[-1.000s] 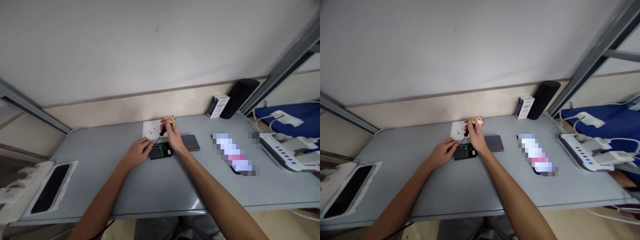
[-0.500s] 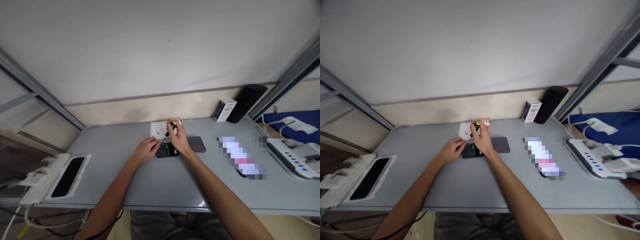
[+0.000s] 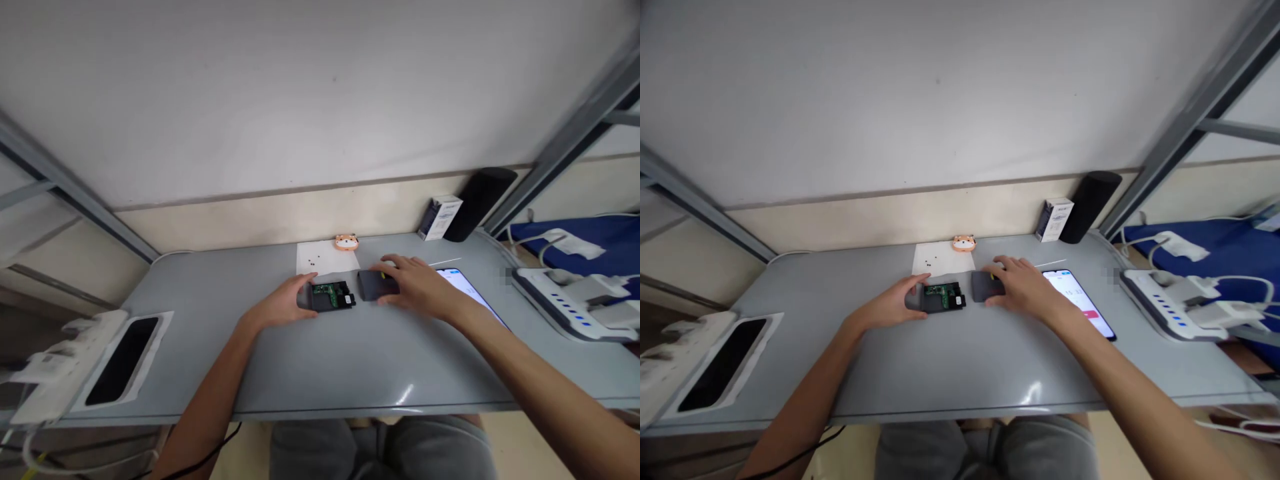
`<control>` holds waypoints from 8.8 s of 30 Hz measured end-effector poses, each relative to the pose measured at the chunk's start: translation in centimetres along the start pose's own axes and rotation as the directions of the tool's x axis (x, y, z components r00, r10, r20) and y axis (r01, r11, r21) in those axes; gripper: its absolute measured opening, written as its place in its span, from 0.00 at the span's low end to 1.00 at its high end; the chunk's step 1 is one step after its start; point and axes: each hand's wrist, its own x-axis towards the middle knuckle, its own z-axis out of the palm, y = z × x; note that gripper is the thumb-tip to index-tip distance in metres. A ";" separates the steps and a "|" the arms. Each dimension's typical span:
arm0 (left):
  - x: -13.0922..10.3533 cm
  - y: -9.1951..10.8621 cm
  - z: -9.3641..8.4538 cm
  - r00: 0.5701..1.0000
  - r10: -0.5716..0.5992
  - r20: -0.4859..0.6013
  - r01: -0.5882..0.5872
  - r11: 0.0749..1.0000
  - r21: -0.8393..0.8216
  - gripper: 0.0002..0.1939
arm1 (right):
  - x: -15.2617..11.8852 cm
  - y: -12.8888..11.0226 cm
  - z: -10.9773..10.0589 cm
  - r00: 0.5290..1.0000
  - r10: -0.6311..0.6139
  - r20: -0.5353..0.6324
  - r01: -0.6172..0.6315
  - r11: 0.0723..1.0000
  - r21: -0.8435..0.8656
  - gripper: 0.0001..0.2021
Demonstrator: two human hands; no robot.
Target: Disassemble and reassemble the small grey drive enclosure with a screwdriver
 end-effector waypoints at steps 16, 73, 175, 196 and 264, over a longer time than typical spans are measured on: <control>0.6 1.3 0.4 0.994 -0.110 -0.017 0.108 0.992 -0.067 0.51 | 1.5 -3.9 1.4 0.988 -0.072 0.136 0.054 0.989 0.137 0.23; 0.4 1.1 2.2 0.912 0.285 -0.296 -0.227 0.950 0.216 0.13 | 6.7 -3.8 6.9 0.751 0.659 -0.033 -0.075 0.136 0.988 0.31; 3.9 5.8 2.0 0.627 0.692 -0.357 -0.519 0.713 0.471 0.06 | 7.1 -0.5 5.6 0.469 0.882 -0.034 0.264 -0.103 0.959 0.16; 3.3 4.6 4.4 0.646 0.663 -0.379 -0.475 0.737 0.481 0.07 | 6.4 -0.6 4.1 0.552 0.833 -0.038 0.285 -0.146 0.947 0.19; 3.5 5.2 6.0 0.606 0.675 -0.420 -0.358 0.703 0.614 0.10 | 6.5 -0.9 4.7 0.476 0.879 0.023 0.278 -0.175 0.945 0.17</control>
